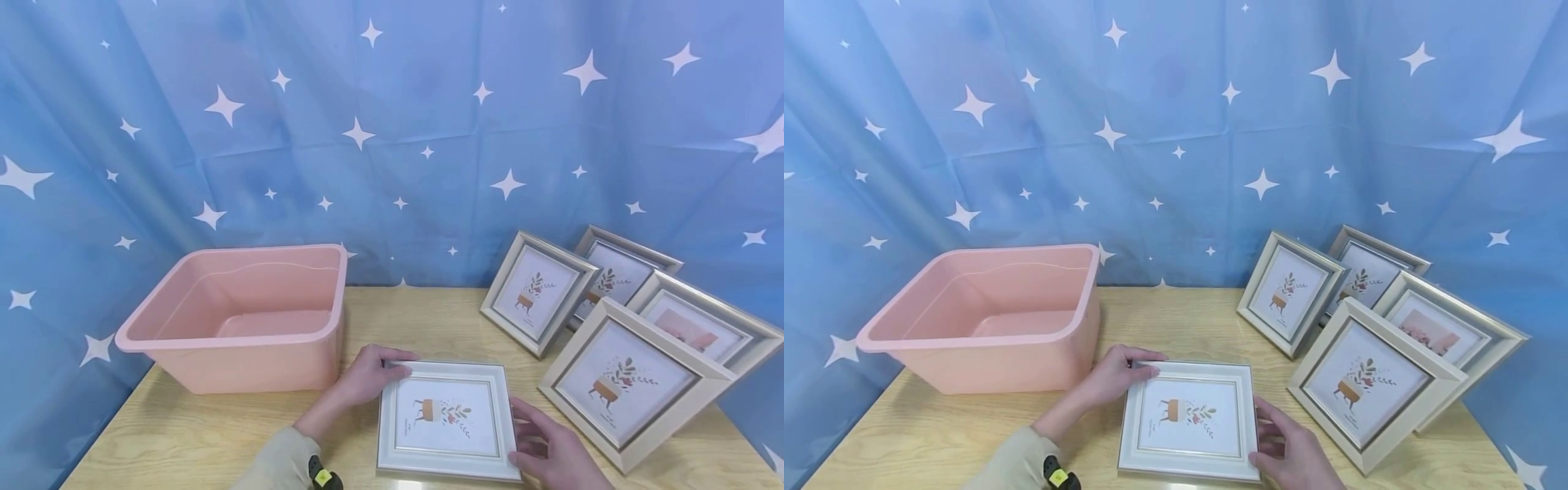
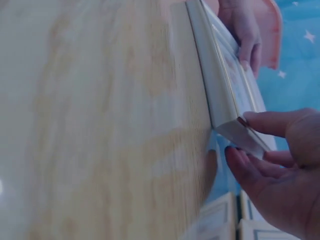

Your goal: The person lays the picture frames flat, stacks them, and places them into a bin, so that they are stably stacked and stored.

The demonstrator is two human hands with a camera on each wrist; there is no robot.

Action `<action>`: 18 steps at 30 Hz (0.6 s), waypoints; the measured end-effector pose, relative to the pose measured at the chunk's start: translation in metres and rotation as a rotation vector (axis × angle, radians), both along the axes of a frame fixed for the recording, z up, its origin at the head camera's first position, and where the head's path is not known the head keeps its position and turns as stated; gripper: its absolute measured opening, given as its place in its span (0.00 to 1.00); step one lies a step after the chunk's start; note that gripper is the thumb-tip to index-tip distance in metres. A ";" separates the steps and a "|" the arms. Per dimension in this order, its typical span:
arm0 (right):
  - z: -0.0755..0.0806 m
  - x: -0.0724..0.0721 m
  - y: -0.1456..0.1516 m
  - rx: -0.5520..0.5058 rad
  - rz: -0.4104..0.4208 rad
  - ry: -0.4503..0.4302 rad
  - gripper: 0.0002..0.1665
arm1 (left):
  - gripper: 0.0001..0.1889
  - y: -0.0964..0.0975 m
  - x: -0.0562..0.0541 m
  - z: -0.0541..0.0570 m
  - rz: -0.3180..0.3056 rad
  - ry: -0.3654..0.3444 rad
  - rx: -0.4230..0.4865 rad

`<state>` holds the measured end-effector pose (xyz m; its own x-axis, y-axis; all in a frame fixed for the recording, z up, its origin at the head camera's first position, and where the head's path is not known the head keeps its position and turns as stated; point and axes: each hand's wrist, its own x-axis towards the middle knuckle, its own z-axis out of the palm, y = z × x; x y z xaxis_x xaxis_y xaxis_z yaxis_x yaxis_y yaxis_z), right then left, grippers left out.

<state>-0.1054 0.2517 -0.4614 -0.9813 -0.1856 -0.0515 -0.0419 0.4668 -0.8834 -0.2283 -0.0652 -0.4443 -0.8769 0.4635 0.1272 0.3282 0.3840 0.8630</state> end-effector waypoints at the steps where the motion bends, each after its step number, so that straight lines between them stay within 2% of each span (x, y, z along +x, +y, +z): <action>1: 0.000 0.000 0.000 0.010 0.001 0.027 0.48 | 0.12 0.000 -0.001 -0.001 0.000 -0.001 -0.001; 6: -0.004 0.002 -0.001 0.051 -0.016 0.107 0.45 | 0.12 0.002 -0.005 -0.011 0.002 0.006 -0.010; 14: -0.007 0.002 -0.001 0.029 -0.014 0.119 0.44 | 0.12 0.005 -0.008 -0.016 0.020 -0.021 0.001; 18: -0.006 0.001 -0.002 0.030 -0.026 0.080 0.45 | 0.12 0.006 -0.010 -0.021 0.025 -0.036 -0.011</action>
<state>-0.1039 0.2501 -0.4678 -0.9870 -0.1595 0.0218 -0.0990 0.4949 -0.8633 -0.2381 -0.0589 -0.4649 -0.8919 0.4430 0.0907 0.2877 0.4013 0.8696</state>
